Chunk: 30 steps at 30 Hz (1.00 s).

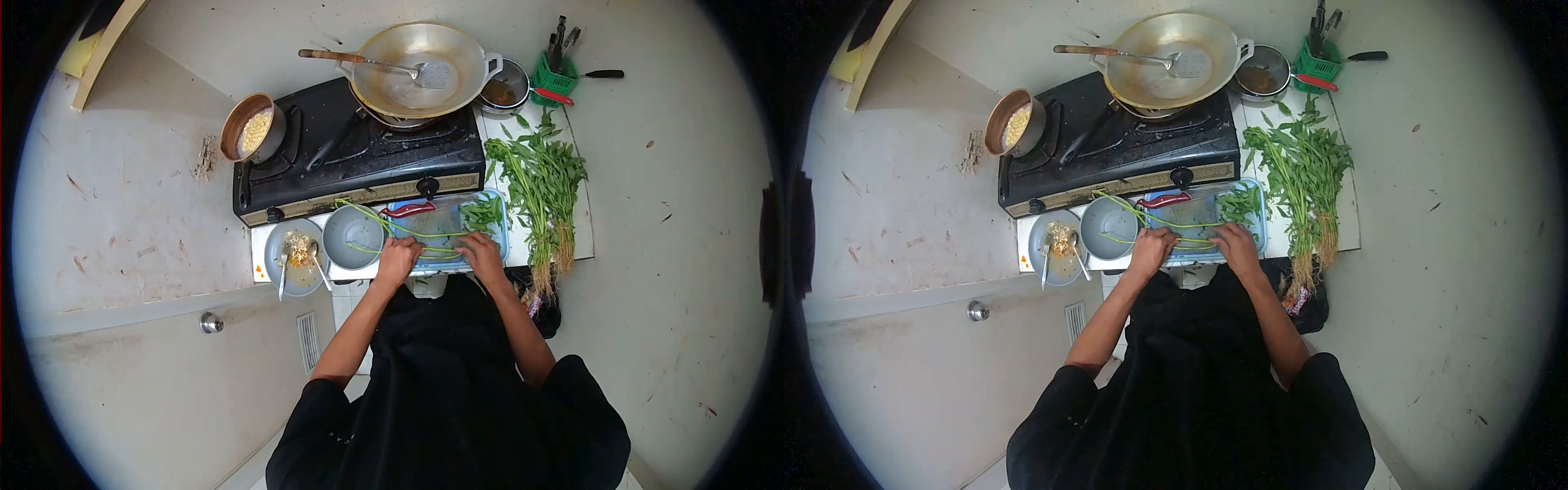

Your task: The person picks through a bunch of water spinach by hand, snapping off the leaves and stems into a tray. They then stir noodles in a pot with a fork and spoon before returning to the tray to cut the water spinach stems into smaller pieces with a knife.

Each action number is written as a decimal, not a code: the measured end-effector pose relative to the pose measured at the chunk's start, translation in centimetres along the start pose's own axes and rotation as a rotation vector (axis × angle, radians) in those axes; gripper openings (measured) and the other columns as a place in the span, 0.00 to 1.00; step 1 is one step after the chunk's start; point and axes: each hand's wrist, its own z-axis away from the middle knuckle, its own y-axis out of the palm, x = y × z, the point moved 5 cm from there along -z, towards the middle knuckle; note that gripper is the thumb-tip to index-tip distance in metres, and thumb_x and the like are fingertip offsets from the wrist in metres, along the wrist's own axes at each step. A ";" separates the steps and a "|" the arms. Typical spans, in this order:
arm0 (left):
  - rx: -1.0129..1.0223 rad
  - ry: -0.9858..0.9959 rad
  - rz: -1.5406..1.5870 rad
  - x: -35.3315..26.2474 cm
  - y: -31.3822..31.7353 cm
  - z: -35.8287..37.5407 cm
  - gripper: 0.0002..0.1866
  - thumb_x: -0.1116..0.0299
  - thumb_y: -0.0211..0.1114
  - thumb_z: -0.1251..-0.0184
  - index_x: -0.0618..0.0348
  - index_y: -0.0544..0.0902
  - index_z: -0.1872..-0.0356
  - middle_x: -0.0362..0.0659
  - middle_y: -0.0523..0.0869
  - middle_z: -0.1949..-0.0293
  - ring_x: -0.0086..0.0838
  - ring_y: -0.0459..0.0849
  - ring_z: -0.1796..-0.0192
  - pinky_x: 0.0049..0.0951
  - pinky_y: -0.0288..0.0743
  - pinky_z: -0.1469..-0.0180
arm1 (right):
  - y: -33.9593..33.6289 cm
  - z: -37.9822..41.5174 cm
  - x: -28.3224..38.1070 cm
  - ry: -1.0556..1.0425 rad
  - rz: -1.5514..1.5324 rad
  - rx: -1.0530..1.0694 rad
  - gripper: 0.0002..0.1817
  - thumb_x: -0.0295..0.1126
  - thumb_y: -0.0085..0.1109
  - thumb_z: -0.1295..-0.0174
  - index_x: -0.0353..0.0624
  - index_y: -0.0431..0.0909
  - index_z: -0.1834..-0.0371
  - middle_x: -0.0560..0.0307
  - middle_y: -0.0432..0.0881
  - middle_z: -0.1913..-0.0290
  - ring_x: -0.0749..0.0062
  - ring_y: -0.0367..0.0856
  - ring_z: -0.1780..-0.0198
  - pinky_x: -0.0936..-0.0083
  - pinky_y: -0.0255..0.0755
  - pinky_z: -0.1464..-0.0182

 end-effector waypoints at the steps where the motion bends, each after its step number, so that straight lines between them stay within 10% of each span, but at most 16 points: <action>1: 0.000 0.003 0.003 0.2 0.1 0.0 0.08 0.63 0.65 0.34 0.51 0.88 0.61 0.40 0.84 0.66 0.38 0.84 0.61 0.36 0.71 0.54 | -0.2 0.0 -0.2 0.002 0.003 -0.002 0.12 0.29 0.66 0.42 0.40 0.84 0.55 0.50 0.82 0.59 0.49 0.79 0.52 0.57 0.72 0.49; 30: 0.055 -0.006 0.092 -1.8 0.1 -0.1 0.08 0.63 0.64 0.34 0.48 0.86 0.57 0.38 0.81 0.61 0.33 0.79 0.53 0.39 0.64 0.51 | 0.8 0.7 -3.2 0.222 -0.267 0.132 0.10 0.15 0.60 0.42 0.35 0.82 0.57 0.46 0.81 0.60 0.55 0.85 0.59 0.65 0.78 0.56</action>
